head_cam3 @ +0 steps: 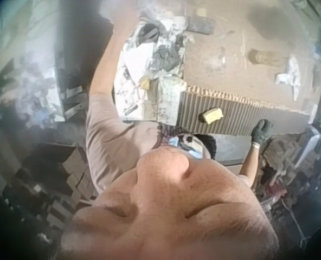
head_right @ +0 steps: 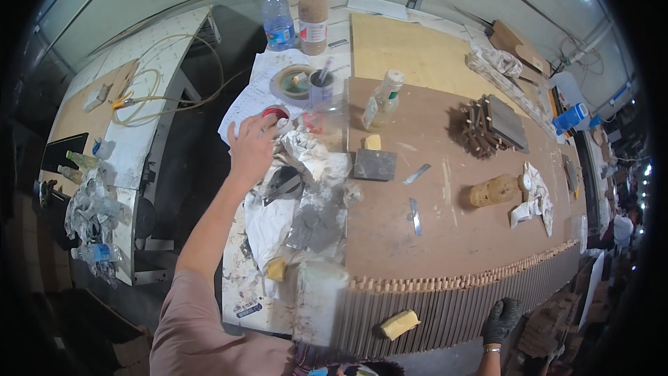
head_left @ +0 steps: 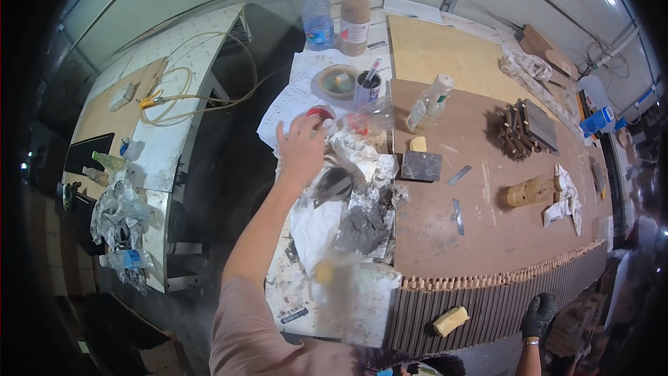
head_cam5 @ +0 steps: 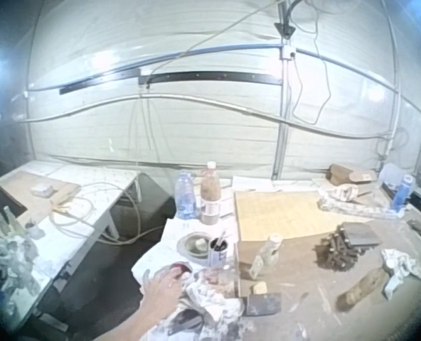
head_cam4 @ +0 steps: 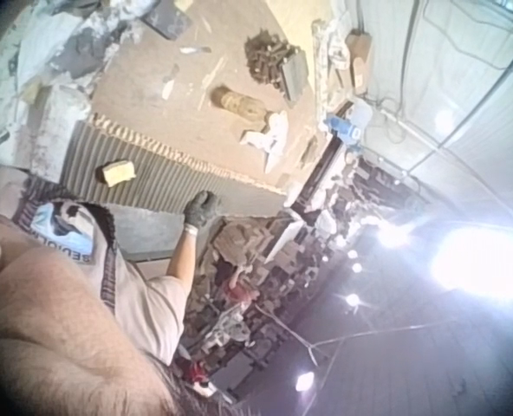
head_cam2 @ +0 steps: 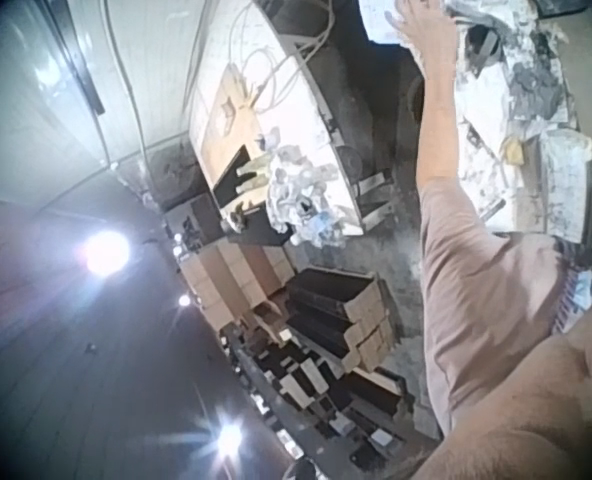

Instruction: The person applies a liquid finish to a long series of wooden slats using a small sponge and wipes the surfaces with a white cloth. The person then picks up and inspects a large section of the assembled wooden slats.

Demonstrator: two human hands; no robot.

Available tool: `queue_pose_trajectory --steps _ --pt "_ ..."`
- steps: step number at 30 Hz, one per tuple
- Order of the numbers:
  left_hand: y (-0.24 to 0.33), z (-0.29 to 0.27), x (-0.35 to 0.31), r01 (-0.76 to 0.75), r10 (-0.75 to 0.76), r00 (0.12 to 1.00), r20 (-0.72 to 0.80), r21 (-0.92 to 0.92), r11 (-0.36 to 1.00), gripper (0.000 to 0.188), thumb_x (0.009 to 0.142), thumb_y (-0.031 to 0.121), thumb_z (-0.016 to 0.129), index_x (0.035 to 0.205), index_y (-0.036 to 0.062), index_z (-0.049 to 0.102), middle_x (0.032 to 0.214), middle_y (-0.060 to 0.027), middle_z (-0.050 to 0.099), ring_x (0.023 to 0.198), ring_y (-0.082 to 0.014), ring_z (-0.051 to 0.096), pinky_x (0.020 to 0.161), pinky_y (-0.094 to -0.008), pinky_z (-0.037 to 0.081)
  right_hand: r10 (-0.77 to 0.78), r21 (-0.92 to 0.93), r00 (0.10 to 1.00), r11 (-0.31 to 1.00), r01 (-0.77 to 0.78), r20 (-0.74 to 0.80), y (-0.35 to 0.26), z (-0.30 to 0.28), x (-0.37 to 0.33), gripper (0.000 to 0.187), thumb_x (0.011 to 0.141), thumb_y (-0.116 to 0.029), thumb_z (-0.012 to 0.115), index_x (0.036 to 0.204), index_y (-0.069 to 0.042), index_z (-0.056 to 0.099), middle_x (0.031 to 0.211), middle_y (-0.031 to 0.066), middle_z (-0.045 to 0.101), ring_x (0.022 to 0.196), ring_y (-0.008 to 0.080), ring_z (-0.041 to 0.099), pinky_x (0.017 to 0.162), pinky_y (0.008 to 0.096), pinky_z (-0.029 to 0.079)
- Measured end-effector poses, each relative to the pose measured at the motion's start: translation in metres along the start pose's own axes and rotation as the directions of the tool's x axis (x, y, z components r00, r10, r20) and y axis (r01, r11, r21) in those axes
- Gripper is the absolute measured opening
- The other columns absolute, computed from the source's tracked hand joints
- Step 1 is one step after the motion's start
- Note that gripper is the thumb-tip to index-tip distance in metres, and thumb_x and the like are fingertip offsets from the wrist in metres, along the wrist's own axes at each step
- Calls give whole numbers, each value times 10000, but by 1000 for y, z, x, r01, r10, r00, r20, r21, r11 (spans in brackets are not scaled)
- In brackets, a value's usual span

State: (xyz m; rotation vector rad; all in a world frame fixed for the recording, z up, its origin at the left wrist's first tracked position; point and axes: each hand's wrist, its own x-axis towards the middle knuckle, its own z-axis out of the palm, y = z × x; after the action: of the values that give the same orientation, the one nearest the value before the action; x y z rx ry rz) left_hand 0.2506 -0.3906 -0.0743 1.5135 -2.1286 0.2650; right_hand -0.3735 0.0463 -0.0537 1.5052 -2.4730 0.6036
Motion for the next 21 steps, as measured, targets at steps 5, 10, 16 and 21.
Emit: queue_pose_trajectory --steps 5,10,16,21 --pt "40 -19 -26 -178 151 983 -107 -308 935 312 777 45 667 1076 107 736 1099 -63 654 1127 -292 586 1001 -495 421 -27 -25 1000 999 27 -6 18 8 -4 156 964 -148 632 985 5 654 969 184 634 975 392 576 1070 496 399" --pt "95 -42 -71 -158 146 987 -64 -469 869 320 762 -34 634 1055 57 724 970 -81 604 949 -291 592 819 -391 491 -71 -26 997 997 70 -22 24 7 -6 176 974 -162 628 994 11 658 1015 191 649 1036 411 580 1089 507 385" --pt "127 -47 -125 -165 122 986 -110 -696 699 400 733 -105 608 1098 20 716 957 -96 579 883 -299 582 761 -397 506 -98 -50 995 994 98 7 -7 -5 5 169 946 -159 631 927 9 623 929 199 595 930 414 570 910 510 442" --pt "146 -67 -145 -135 103 991 -90 -762 633 408 739 -92 614 1118 32 703 1007 -88 598 887 -298 581 766 -401 508 -161 -31 987 986 161 0 -33 -16 14 166 924 -144 629 868 7 594 850 201 541 852 405 550 801 504 440"
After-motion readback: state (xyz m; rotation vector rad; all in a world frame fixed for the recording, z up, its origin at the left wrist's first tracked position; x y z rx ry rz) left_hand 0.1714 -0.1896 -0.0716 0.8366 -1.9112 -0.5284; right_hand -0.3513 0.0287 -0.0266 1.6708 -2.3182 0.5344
